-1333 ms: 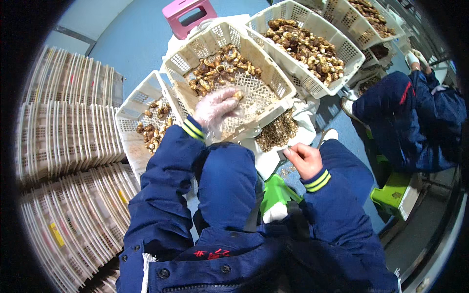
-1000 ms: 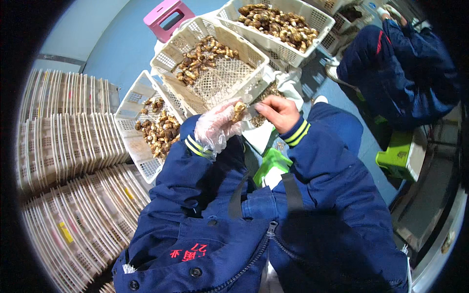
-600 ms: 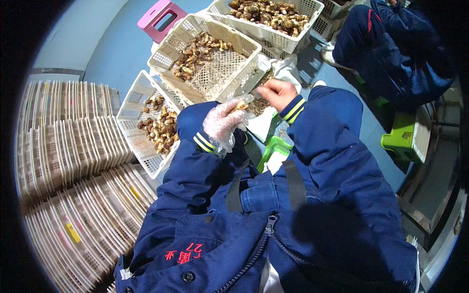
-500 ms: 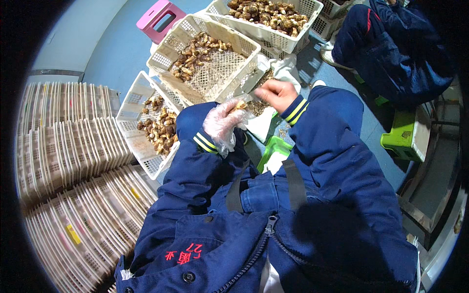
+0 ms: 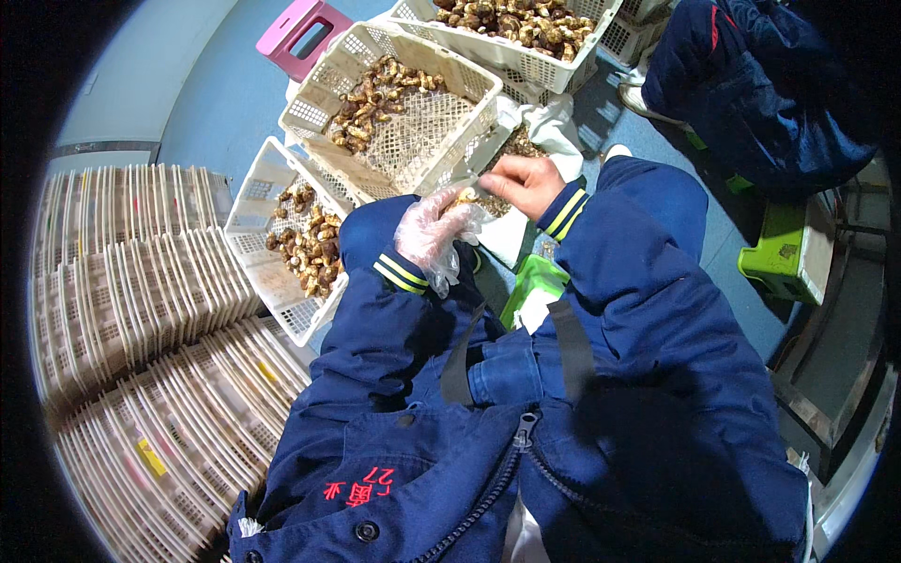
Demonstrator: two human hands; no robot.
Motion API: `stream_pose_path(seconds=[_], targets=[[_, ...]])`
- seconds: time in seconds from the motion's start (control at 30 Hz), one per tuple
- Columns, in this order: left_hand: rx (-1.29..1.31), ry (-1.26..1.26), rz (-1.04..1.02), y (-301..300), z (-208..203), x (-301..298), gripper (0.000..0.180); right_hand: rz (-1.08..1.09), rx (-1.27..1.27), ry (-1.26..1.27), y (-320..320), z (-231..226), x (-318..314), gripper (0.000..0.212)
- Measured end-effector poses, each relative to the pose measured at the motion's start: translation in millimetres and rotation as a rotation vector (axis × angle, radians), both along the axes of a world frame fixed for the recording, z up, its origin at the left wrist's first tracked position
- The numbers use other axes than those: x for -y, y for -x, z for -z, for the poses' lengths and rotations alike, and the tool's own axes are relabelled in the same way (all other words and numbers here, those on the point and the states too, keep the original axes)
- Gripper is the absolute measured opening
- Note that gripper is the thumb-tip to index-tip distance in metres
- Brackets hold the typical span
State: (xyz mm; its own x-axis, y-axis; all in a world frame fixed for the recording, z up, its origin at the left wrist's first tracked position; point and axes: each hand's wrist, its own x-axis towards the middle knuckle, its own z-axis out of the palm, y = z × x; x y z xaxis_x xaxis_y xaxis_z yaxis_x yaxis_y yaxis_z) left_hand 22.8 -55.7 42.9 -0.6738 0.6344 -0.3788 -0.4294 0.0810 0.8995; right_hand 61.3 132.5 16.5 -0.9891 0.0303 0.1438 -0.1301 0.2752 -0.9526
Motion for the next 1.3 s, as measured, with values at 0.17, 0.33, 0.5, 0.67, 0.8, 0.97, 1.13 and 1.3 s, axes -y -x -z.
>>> stream_pose_path(seconds=[0.17,0.33,0.5,0.67,0.8,0.97,1.13,1.3], targets=[[0.151,-0.153,-0.081,0,-3,-1,0.032,0.111,0.107,-0.021,4,3,-6,0.018],[0.183,-0.182,-0.089,6,8,7,0.031,0.075,0.029,0.054,4,5,1,0.019],[0.158,-0.179,-0.12,3,8,7,0.031,0.031,-0.028,0.088,-2,-1,3,0.018],[0.201,-0.158,-0.157,5,7,6,0.027,0.108,0.01,0.045,4,1,-1,0.017],[0.221,-0.134,-0.05,11,7,7,0.029,0.086,0.015,0.096,4,7,3,0.018],[0.203,-0.149,-0.121,7,10,6,0.027,0.056,-0.027,0.143,1,2,5,0.02],[0.191,-0.179,-0.112,4,1,2,0.026,0.108,0.007,0.099,2,-1,-2,0.02],[0.027,-0.08,-0.077,-3,1,-4,0.026,0.094,-0.18,0.061,-1,3,12,0.017]])
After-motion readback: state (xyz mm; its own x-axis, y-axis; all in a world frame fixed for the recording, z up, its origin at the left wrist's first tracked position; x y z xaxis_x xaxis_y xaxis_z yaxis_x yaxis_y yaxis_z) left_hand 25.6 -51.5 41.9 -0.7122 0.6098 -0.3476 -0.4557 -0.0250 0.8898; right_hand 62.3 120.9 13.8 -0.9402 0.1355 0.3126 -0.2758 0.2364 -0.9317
